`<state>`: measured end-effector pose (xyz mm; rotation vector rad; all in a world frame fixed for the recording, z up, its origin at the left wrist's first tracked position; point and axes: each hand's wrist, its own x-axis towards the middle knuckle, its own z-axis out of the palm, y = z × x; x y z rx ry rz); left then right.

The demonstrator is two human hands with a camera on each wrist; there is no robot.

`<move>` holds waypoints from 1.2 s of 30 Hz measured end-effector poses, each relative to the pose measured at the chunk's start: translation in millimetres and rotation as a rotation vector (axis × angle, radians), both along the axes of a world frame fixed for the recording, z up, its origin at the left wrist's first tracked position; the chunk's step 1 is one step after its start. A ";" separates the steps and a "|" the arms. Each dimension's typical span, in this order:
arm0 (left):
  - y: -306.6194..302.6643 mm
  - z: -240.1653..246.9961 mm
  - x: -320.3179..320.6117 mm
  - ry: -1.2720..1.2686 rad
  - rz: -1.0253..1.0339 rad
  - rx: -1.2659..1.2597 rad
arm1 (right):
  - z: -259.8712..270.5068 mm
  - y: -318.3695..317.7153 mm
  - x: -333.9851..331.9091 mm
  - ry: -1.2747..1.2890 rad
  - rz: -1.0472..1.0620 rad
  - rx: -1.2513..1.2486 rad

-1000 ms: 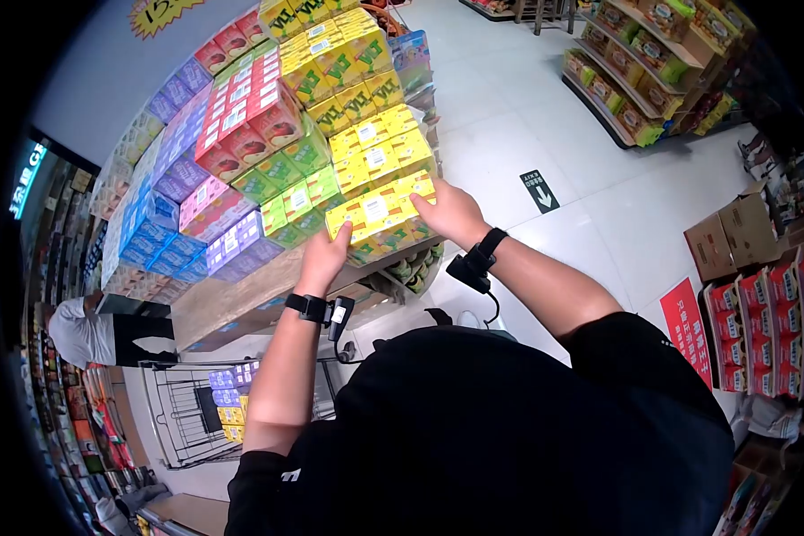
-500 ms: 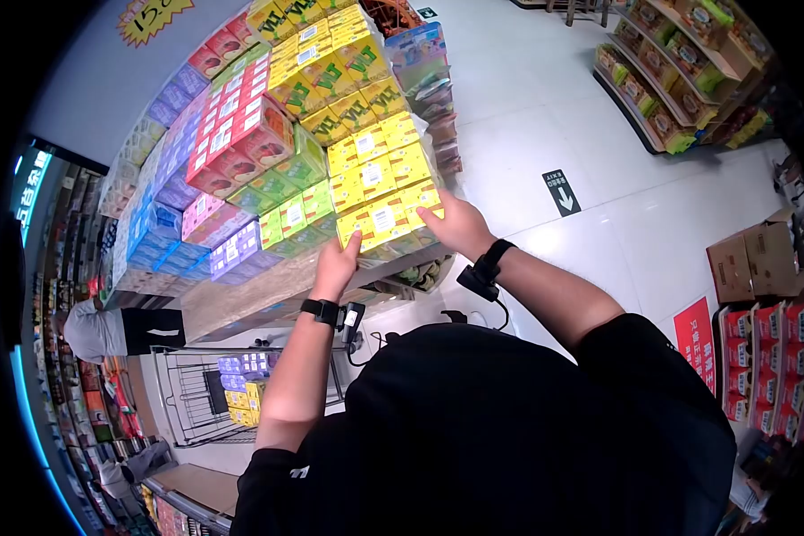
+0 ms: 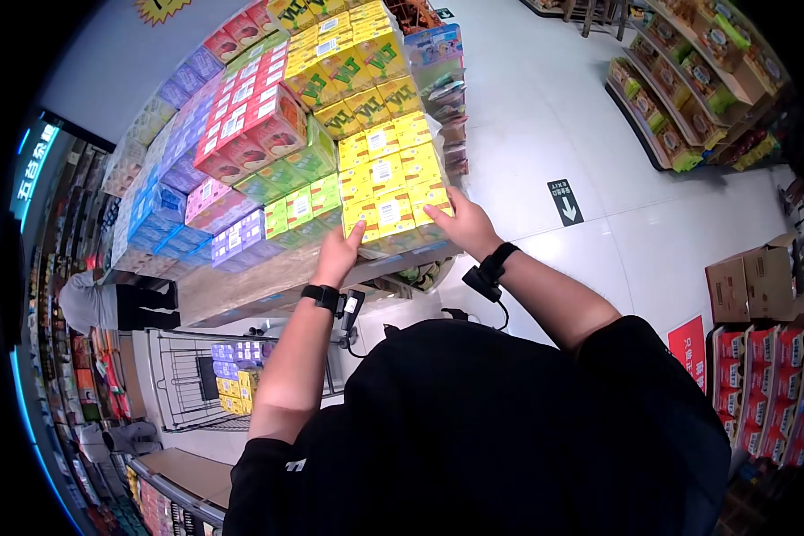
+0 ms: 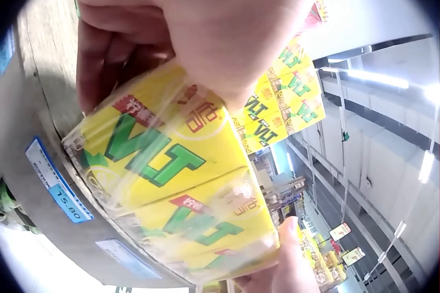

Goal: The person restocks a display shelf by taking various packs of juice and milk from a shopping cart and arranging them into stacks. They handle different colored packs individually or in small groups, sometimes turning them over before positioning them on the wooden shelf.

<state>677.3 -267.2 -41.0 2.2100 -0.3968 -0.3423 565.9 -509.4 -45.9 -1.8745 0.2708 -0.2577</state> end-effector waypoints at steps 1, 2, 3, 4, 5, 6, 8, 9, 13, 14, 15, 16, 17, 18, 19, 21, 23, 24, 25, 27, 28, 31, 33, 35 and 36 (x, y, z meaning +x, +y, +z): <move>0.2 3.3 -3.5 0.010 0.026 -0.026 | -5.7 -1.3 -1.3 -0.011 0.005 -0.005; 2.9 7.4 -7.4 0.059 0.040 -0.010 | -10.4 -4.2 -2.5 -0.022 0.005 0.029; 7.5 6.1 -8.7 0.089 0.054 -0.080 | -19.2 -8.2 -2.9 -0.033 0.007 0.061; 14.0 -6.1 -9.2 0.126 0.070 -0.150 | -28.1 -8.9 -3.7 -0.026 -0.013 0.151; 25.1 -24.5 -6.3 0.239 0.054 -0.297 | -37.5 -12.3 -10.3 -0.031 -0.057 0.193; 38.2 -41.7 -1.1 0.235 0.065 -0.304 | -37.2 -12.1 -16.8 -0.033 -0.098 0.237; 63.8 -62.0 2.9 0.596 0.054 -0.559 | -51.9 -13.3 -21.9 -0.088 -0.137 0.197; 60.2 -39.4 -13.8 0.546 0.245 -0.574 | -58.4 -13.2 -24.4 -0.147 -0.187 0.158; 87.5 -39.5 -15.9 0.507 0.256 -0.611 | -62.0 -7.5 -34.6 -0.134 -0.290 0.038; 93.6 -40.9 -17.0 0.477 0.234 -0.555 | -61.5 -5.9 -41.5 -0.135 -0.277 0.031; 104.4 -42.0 -20.2 0.445 0.227 -0.503 | -57.7 -2.1 -51.3 -0.085 -0.233 0.082; 113.7 -42.4 -25.0 0.449 0.262 -0.512 | -55.8 7.8 -55.1 -0.032 -0.163 0.137; 128.5 -47.0 -31.5 0.441 0.263 -0.571 | -56.6 21.5 -58.0 -0.039 -0.112 0.125; 140.8 -46.4 -40.8 0.437 0.322 -0.602 | -60.5 34.4 -60.5 -0.041 -0.056 0.111; 159.6 -53.6 -49.6 0.422 0.325 -0.641 | -66.1 48.6 -58.6 0.013 0.025 0.092; 203.6 -59.4 -71.0 0.469 0.420 -0.681 | -72.4 90.5 -50.0 0.097 0.131 0.062; 251.9 -58.7 -95.3 0.497 0.541 -0.709 | -69.7 144.7 -35.9 0.109 0.252 0.095; 281.6 -60.6 -107.2 0.515 0.599 -0.721 | -67.0 174.2 -30.7 0.114 0.320 0.141; 314.5 -68.4 -119.5 0.495 0.646 -0.716 | -65.2 204.2 -24.8 0.098 0.381 0.135; 382.5 -81.8 -144.3 0.493 0.774 -0.742 | -67.5 267.5 -14.3 0.115 0.487 0.235; 413.3 -84.5 -156.6 0.489 0.865 -0.759 | -68.3 300.4 -9.2 0.119 0.542 0.300; 497.4 -89.5 -196.2 0.465 1.046 -0.804 | -72.7 395.0 0.1 0.166 0.669 0.350; 538.2 -96.1 -220.3 0.469 1.177 -0.862 | -75.4 449.6 5.5 0.222 0.733 0.366; 569.2 -107.7 -239.8 0.459 1.273 -0.977 | -75.7 497.5 11.4 0.258 0.773 0.386; 578.7 -105.0 -246.0 0.466 1.294 -0.970 | -74.0 519.0 16.7 0.258 0.832 0.352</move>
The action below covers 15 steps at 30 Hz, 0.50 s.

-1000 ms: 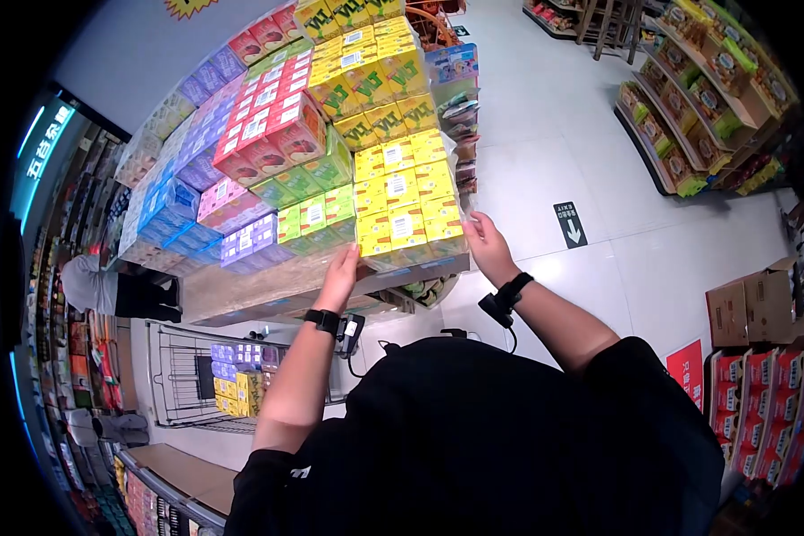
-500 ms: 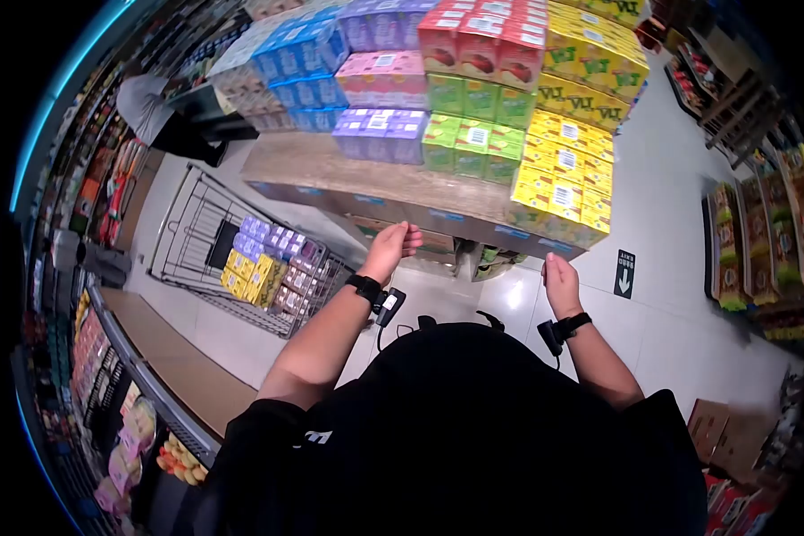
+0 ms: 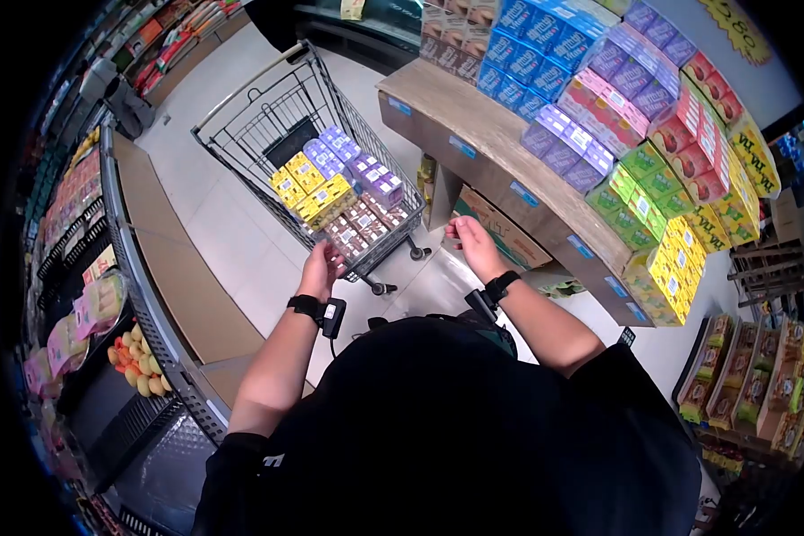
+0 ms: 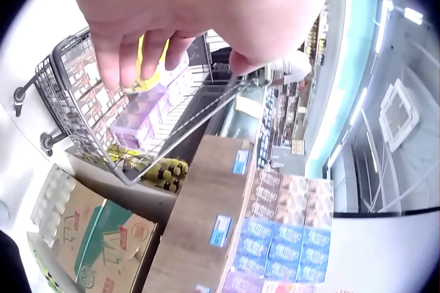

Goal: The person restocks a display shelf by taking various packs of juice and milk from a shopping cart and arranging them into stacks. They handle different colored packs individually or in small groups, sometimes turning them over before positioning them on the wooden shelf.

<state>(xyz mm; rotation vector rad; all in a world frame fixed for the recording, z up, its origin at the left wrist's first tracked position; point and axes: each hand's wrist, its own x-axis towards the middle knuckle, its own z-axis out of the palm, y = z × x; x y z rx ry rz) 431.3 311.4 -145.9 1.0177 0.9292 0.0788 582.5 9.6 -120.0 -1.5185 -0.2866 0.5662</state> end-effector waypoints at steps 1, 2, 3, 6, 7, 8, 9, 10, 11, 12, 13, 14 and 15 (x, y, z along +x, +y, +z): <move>7.5 1.7 -2.7 0.018 0.044 0.012 | 1.3 20.6 5.8 -0.021 0.061 -0.022; 14.3 3.0 -4.7 0.038 0.087 0.021 | 2.6 39.4 11.6 -0.020 0.083 -0.033; 22.9 1.7 -4.8 0.041 0.107 0.008 | 8.2 57.9 17.3 -0.008 0.118 -0.059; 45.5 -2.4 4.7 -0.001 0.166 -0.029 | 1.8 112.6 45.2 0.006 0.212 -0.103; 52.3 -1.8 9.4 -0.006 0.189 -0.046 | -0.7 131.6 53.9 0.057 0.220 -0.116; 59.6 -1.6 15.3 -0.008 0.214 -0.062 | -2.9 149.1 65.0 0.109 0.229 -0.128; 72.8 -9.6 20.8 -0.043 0.182 -0.102 | -4.9 168.0 79.1 0.125 0.335 -0.157; 83.6 -18.6 28.5 -0.032 0.205 -0.110 | -9.5 187.3 88.9 0.188 0.334 -0.165; 94.5 -28.3 36.2 -0.029 0.210 -0.126 | -15.2 206.6 98.8 0.208 0.350 -0.189; 103.4 -31.1 43.8 -0.024 0.214 -0.143 | -22.4 225.2 110.5 0.229 0.365 -0.213; 112.8 -33.6 52.5 -0.045 0.217 -0.173 | -43.6 244.2 125.2 0.250 0.382 -0.245; 122.0 -36.8 62.9 -0.029 0.236 -0.179 | -64.9 260.9 139.4 0.313 0.393 -0.266; 131.2 -43.5 73.6 0.030 0.257 -0.160 | -75.6 277.7 149.2 0.335 0.411 -0.299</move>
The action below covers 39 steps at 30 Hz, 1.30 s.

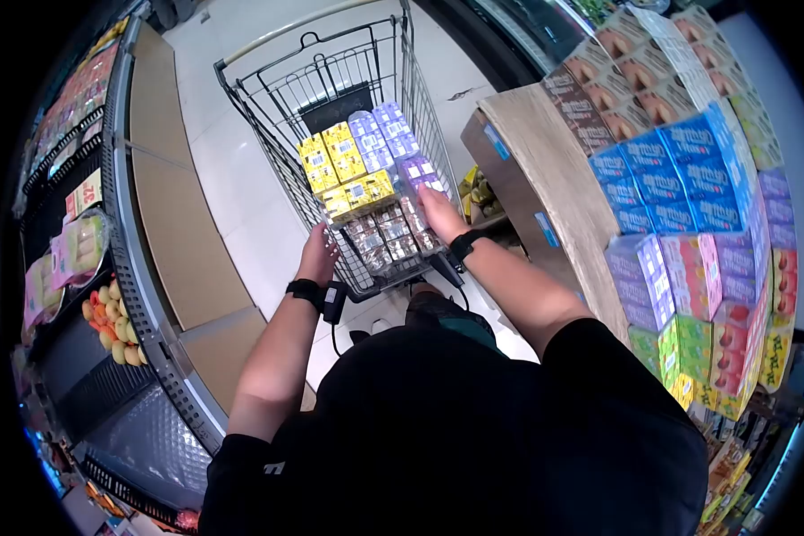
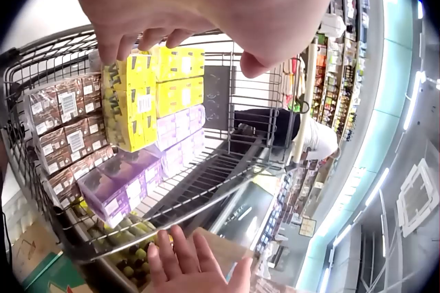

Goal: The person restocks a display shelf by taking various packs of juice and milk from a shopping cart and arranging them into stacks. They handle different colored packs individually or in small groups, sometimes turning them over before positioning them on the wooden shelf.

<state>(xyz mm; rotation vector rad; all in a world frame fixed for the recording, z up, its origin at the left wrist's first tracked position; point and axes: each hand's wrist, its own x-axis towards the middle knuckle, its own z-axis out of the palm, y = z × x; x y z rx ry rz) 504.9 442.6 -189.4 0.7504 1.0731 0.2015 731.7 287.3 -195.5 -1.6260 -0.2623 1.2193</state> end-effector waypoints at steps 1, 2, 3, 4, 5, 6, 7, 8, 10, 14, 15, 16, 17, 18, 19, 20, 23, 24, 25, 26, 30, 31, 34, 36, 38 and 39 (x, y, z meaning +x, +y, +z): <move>8.6 -8.1 11.2 0.065 0.011 0.009 | -12.6 14.8 8.2 0.020 0.017 -0.037; 17.6 -19.3 22.9 0.107 0.035 0.015 | -26.7 27.2 15.6 0.030 0.023 -0.077; 31.2 -44.2 32.2 0.130 0.040 0.000 | -42.8 38.9 19.3 0.030 0.001 -0.014; 44.2 -73.0 40.6 0.190 0.048 0.004 | -55.0 51.8 24.9 0.031 -0.009 -0.095; 53.7 -101.5 44.6 0.249 0.057 0.007 | -67.3 63.8 29.9 0.029 -0.016 -0.177; 58.0 -109.6 50.4 0.214 0.057 0.137 | -89.5 74.3 33.8 -0.029 -0.002 -0.136; 62.2 -111.9 60.5 0.232 0.066 0.120 | -115.9 84.6 39.6 -0.013 0.011 -0.152; 67.9 -127.7 72.3 0.330 0.140 0.183 | -156.3 98.4 47.8 -0.067 0.109 -0.164; 71.5 -149.1 80.0 0.448 0.225 0.285 | -164.5 112.8 47.8 -0.058 0.172 -0.164; 83.8 -195.7 78.8 0.300 0.260 0.196 | -255.4 122.2 42.3 -0.052 0.157 -0.271; 86.1 -205.7 76.7 0.262 0.254 0.183 | -252.1 123.4 38.9 -0.040 0.158 -0.282; 87.5 -212.3 77.0 0.254 0.255 0.154 | -236.5 127.4 36.0 0.042 0.139 -0.173; 89.1 -215.7 77.3 0.243 0.255 0.127 | -229.5 131.5 32.4 0.122 0.118 -0.061; 88.6 -212.8 78.6 0.253 0.252 0.123 | -258.9 130.0 22.8 0.054 0.078 -0.136; 88.3 -206.9 81.5 0.256 0.250 0.107 | -256.5 132.7 22.0 0.062 0.073 -0.139; 87.2 -199.2 83.5 0.260 0.248 0.092 | -252.4 133.8 21.5 0.053 0.061 -0.116; 81.1 -179.1 80.4 0.331 0.124 0.115 | -253.0 128.6 15.3 0.025 -0.017 -0.193; 75.4 -174.7 77.7 0.308 0.118 0.136 | -241.0 120.9 15.1 -0.022 0.044 -0.198; 70.9 -168.7 74.3 0.298 0.108 0.141 | -225.9 116.7 16.6 -0.073 0.104 -0.200; 66.5 -160.7 69.2 0.311 0.037 0.203 | -214.9 112.9 17.2 -0.083 0.110 -0.168; 51.3 -108.5 49.8 0.378 -0.248 0.485 | -160.2 85.5 25.2 -0.192 0.169 -0.171; 45.6 -80.5 50.1 0.434 -0.323 0.563 | -111.7 79.6 26.0 -0.223 0.199 -0.199; 31.6 -31.0 40.2 0.470 -0.482 0.735 | -26.9 47.6 14.5 -0.421 0.251 -0.287; 15.9 12.8 36.7 0.511 -0.587 0.861 | 8.9 15.9 -1.6 -0.523 0.193 -0.365; -6.7 70.7 38.4 0.521 -0.706 0.977 | 56.5 -17.5 -15.3 -0.550 0.172 -0.492; -21.1 96.4 37.7 0.509 -0.775 1.030 | 63.8 -40.7 -25.9 -0.554 0.027 -0.364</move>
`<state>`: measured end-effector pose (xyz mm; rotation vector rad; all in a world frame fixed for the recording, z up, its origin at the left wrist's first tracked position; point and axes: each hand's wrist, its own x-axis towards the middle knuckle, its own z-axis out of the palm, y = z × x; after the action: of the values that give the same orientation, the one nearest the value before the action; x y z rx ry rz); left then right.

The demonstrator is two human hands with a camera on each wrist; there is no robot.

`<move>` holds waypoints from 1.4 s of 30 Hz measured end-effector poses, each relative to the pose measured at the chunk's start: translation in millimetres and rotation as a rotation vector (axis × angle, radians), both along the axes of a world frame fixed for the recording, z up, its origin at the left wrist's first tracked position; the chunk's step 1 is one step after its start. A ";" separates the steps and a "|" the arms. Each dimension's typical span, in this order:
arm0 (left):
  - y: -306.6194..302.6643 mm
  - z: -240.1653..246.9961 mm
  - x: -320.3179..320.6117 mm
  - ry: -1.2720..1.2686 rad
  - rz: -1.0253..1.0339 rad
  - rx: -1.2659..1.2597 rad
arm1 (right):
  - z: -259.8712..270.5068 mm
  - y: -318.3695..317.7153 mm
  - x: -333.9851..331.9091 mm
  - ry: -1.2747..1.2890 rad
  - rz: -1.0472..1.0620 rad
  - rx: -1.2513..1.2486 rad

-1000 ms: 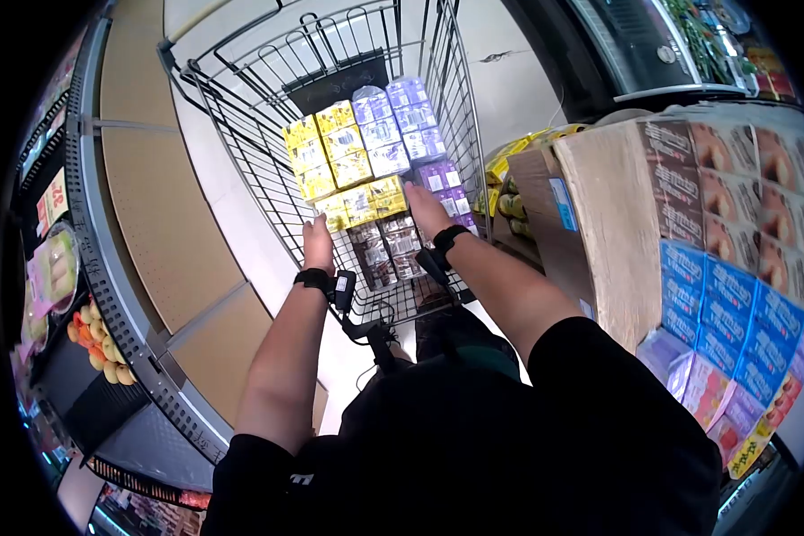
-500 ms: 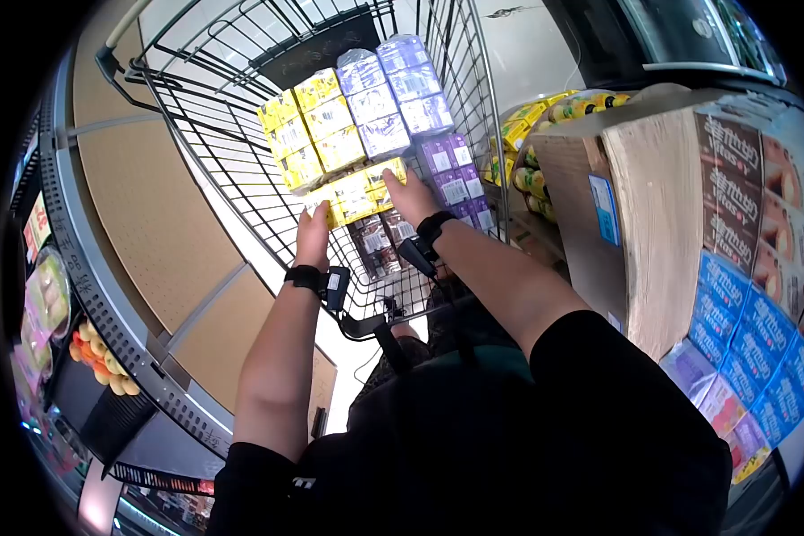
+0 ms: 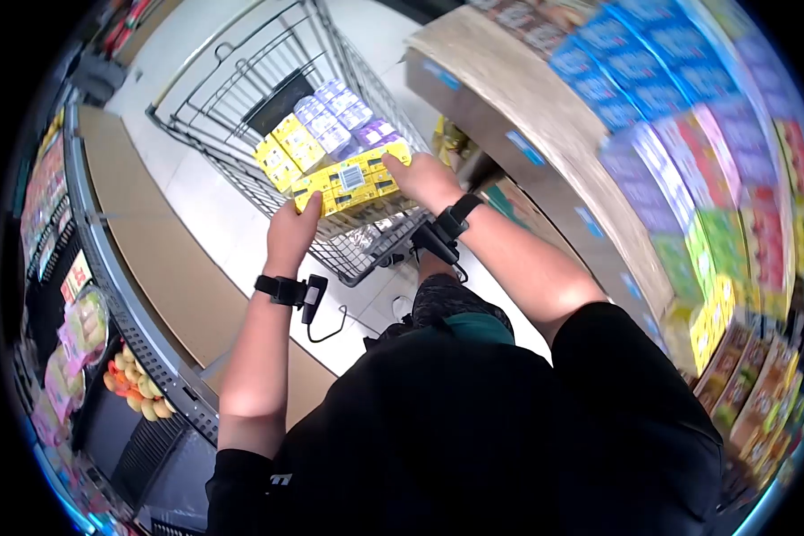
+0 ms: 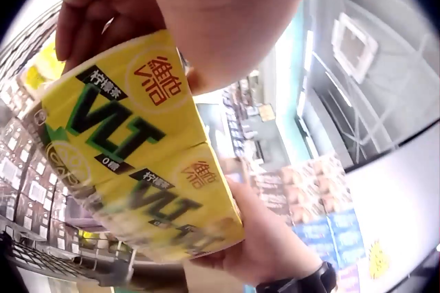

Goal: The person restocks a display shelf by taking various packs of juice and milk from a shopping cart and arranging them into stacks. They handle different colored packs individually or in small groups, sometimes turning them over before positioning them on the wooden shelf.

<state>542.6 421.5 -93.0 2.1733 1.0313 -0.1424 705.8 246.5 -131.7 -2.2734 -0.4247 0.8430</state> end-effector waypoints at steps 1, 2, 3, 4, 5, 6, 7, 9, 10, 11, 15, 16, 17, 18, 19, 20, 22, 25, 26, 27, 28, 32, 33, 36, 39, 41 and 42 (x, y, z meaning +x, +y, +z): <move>-12.4 13.2 -1.2 -0.038 -0.076 0.139 | 14.3 -21.3 -7.8 -0.039 -0.024 0.012; -26.8 28.7 -2.2 -0.118 -0.144 0.141 | 28.6 -44.7 -13.6 -0.081 -0.053 0.021; -43.2 50.1 0.1 -0.074 -0.193 0.154 | 57.3 -68.1 -24.0 0.005 -0.130 -0.004; -61.5 70.4 3.6 -0.030 -0.244 0.170 | 67.2 -92.1 -31.7 -0.022 -0.185 0.007; -83.2 88.0 3.1 -0.109 -0.284 0.220 | 73.7 -116.6 -38.0 -0.067 -0.231 0.047; -102.7 103.5 5.0 -0.151 -0.355 0.234 | 83.8 -143.4 -44.2 -0.115 -0.286 0.082; -121.4 115.0 6.8 -0.192 -0.403 0.210 | 103.5 -169.1 -53.5 -0.132 -0.326 0.092; -154.2 128.6 16.6 -0.263 -0.519 0.150 | 145.0 -216.5 -73.5 -0.229 -0.423 0.043; -177.4 144.6 19.7 -0.279 -0.588 0.109 | 156.9 -242.3 -81.6 -0.273 -0.490 0.032; -198.2 147.4 27.0 -0.305 -0.629 0.149 | 185.5 -267.2 -94.3 -0.250 -0.526 0.005; -286.9 168.6 38.2 -0.473 -0.800 0.169 | 203.1 -363.3 -110.4 -0.362 -0.680 0.043; -307.5 171.5 40.9 -0.541 -0.874 0.180 | 211.0 -385.4 -116.5 -0.391 -0.714 0.014; -327.7 176.1 43.0 -0.536 -0.914 0.158 | 215.9 -405.7 -125.2 -0.398 -0.740 0.016; -349.1 182.8 43.0 -0.529 -0.953 0.138 | 223.9 -424.5 -135.4 -0.417 -0.805 -0.022; -371.0 187.9 44.0 -0.530 -0.992 0.152 | 230.6 -444.5 -142.2 -0.439 -0.868 -0.059; -391.3 192.8 47.5 -0.533 -1.028 0.168 | 223.0 -469.7 -141.3 -0.449 -0.885 -0.055; -429.7 195.6 59.4 -0.560 -1.096 0.126 | 227.6 -507.1 -151.7 -0.481 -0.941 0.013; -497.6 198.1 72.4 -0.536 -1.183 0.132 | 228.0 -571.6 -155.6 -0.470 -1.001 0.031; -519.5 196.2 78.6 -0.541 -1.191 0.136 | 227.4 -593.0 -154.9 -0.485 -1.026 0.019; -542.2 193.7 85.8 -0.572 -1.238 0.075 | 228.7 -613.9 -153.6 -0.492 -1.032 0.021; -564.7 191.2 92.6 -0.600 -1.281 0.011 | 229.8 -634.7 -152.0 -0.474 -1.049 0.003; -648.0 182.1 125.3 -0.617 -1.364 -0.141 | 232.6 -721.2 -129.4 -0.446 -1.057 0.008; -665.3 201.5 119.4 -0.535 -1.372 -0.193 | 234.2 -739.2 -123.3 -0.444 -1.065 0.000; -709.3 188.5 143.9 -0.562 -1.343 -0.337 | 235.1 -782.8 -101.9 -0.450 -1.048 0.009; -743.1 174.0 168.3 -0.554 -1.289 -0.322 | 222.3 -816.0 -75.0 -0.424 -1.050 0.010; -758.4 165.4 185.5 -0.560 -1.251 -0.270 | 209.0 -832.0 -55.1 -0.440 -1.049 0.050; -764.6 162.3 193.0 -0.531 -1.228 -0.286 | 205.8 -836.9 -47.0 -0.428 -1.051 0.056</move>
<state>735.5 -343.2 69.3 2.0860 -0.6488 -0.2264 658.8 -590.4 74.1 -2.1727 0.5487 -0.1853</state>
